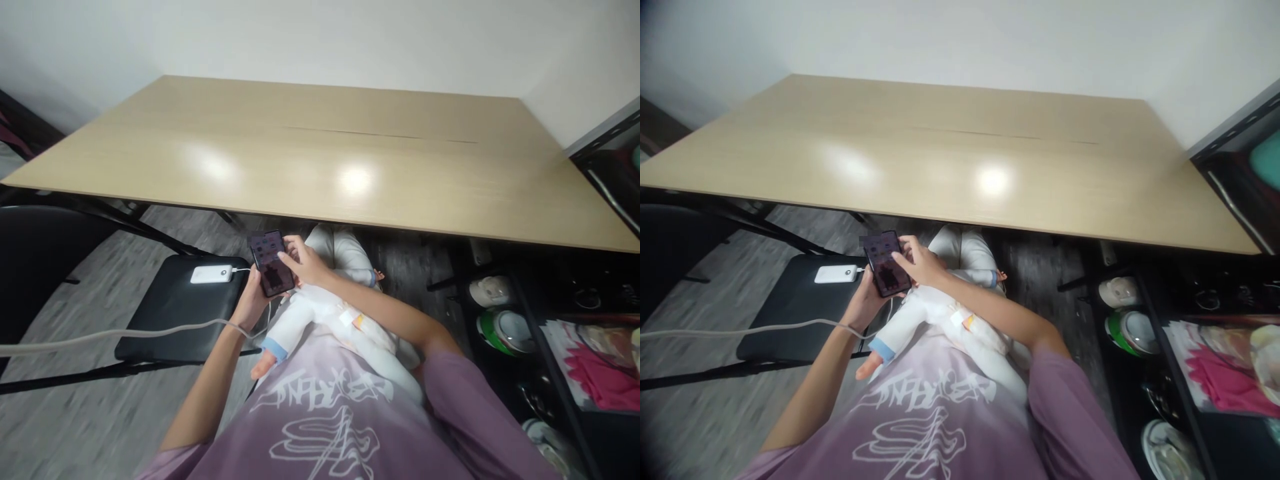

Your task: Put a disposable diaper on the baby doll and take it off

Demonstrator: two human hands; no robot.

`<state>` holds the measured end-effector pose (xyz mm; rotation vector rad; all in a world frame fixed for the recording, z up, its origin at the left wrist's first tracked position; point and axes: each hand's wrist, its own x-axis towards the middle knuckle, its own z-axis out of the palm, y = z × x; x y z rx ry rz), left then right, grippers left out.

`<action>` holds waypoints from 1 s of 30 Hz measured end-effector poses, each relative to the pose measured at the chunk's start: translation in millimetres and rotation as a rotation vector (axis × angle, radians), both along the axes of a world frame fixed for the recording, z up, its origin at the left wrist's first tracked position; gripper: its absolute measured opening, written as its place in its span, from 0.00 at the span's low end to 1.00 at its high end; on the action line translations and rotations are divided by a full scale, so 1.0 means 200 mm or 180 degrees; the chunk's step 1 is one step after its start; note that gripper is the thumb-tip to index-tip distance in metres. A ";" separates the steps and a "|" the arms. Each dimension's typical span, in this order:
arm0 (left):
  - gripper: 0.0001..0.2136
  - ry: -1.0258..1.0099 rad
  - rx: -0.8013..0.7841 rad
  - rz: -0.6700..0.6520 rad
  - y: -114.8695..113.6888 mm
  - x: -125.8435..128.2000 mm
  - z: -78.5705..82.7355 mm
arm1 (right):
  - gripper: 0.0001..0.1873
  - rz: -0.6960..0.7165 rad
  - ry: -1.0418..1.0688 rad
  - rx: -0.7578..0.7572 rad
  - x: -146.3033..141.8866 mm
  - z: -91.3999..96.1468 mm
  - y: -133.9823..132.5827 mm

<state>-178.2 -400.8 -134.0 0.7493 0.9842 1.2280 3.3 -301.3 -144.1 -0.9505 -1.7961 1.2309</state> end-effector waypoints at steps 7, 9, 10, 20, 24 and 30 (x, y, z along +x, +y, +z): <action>0.30 0.0012 0.0036 0.0033 0.00 -0.01 -0.01 | 0.17 -0.0075 0.0003 -0.0037 0.00 -0.02 0.01; 0.31 0.0029 0.0012 0.0045 -0.01 -0.01 -0.01 | 0.18 -0.0058 0.0010 -0.0055 0.00 -0.03 0.02; 0.31 0.0036 0.0006 0.0046 -0.01 -0.01 -0.01 | 0.18 -0.0051 0.0023 -0.0057 0.00 -0.03 0.02; 0.32 0.0183 0.0024 0.0041 -0.01 -0.01 -0.02 | 0.23 0.0003 0.0094 -0.0009 -0.01 -0.06 0.02; 0.33 0.0202 0.0013 0.0027 -0.01 0.00 -0.02 | 0.21 0.0039 0.0229 -0.0087 0.00 -0.04 0.01; 0.33 0.0265 -0.0002 0.0040 -0.01 0.02 -0.03 | 0.28 -0.0038 0.0059 -0.0097 0.00 0.01 -0.01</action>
